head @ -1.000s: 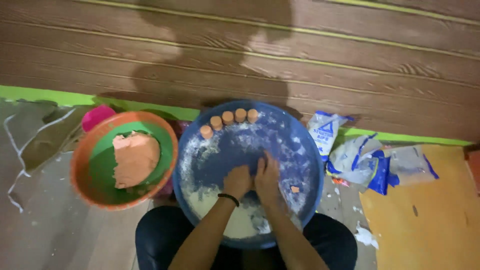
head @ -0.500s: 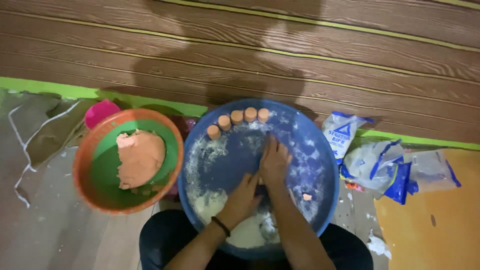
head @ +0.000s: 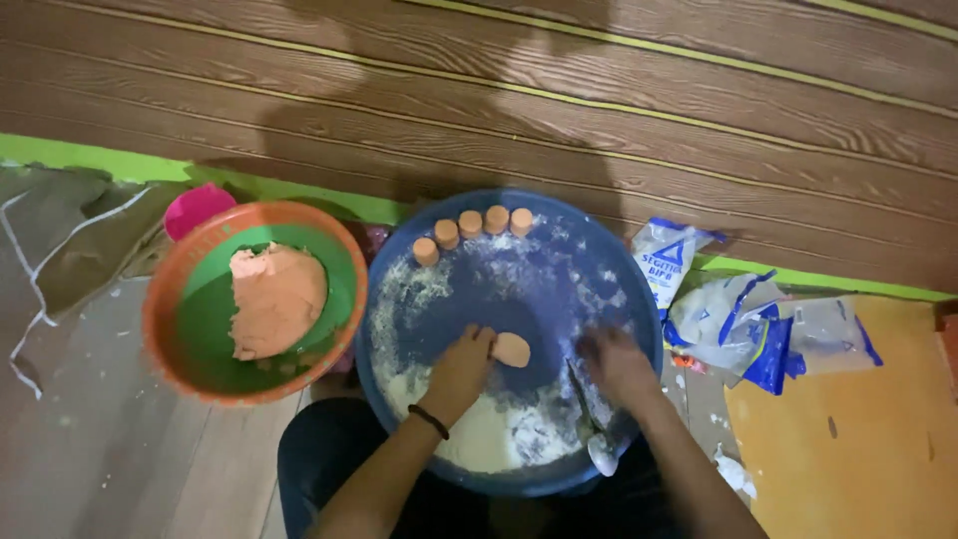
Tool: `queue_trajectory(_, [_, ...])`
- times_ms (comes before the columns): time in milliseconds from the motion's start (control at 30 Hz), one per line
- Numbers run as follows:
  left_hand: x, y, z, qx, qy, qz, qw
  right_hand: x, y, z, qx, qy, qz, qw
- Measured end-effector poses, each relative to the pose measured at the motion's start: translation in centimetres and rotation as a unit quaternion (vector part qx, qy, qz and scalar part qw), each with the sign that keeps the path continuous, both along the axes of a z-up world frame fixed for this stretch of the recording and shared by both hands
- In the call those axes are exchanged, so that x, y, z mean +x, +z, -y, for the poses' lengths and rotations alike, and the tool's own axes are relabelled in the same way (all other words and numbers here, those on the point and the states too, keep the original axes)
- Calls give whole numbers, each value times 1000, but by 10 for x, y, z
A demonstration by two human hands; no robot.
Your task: Shaping small portions of dough into balls by rolling them between the palms and placing them in a tray.
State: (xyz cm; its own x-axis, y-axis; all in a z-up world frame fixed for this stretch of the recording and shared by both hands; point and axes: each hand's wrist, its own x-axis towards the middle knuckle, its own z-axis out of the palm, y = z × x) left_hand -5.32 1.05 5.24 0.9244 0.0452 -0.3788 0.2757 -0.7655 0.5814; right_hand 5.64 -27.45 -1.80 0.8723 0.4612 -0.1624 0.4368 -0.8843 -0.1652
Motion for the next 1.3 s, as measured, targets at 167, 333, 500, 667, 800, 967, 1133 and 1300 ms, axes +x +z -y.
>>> queue_trajectory(167, [-5, -7, 3, -45, 19, 9, 999, -33, 5, 23, -62, -16, -29, 998])
queue_trajectory(333, [-9, -6, 8, -62, 83, 30, 994, -24, 10, 1, -19, -102, -73, 992])
queue_trajectory(500, [-17, 4, 5, -117, 113, 32, 986, -59, 51, -87, 308, 19, 31, 951])
queue_trajectory(667, [-13, -6, 0, -87, 96, 20, 991, -74, 59, -118, 423, 74, 3, 903])
queue_trajectory(800, [-13, -9, 0, -113, 97, 20, 989, -79, 54, -105, 117, 181, 198, 956])
queue_trajectory(967, [-14, -1, 1, -112, 100, 15, 989, -29, 17, -108, 221, 33, 83, 971])
queue_trajectory(1133, [-17, -9, 0, -108, 81, 32, 990, 0, -70, -161, 167, -61, 139, 974])
queue_trajectory(1300, [-19, -6, 1, -117, 86, 67, 987, -11, -43, -182, 104, -130, 290, 943])
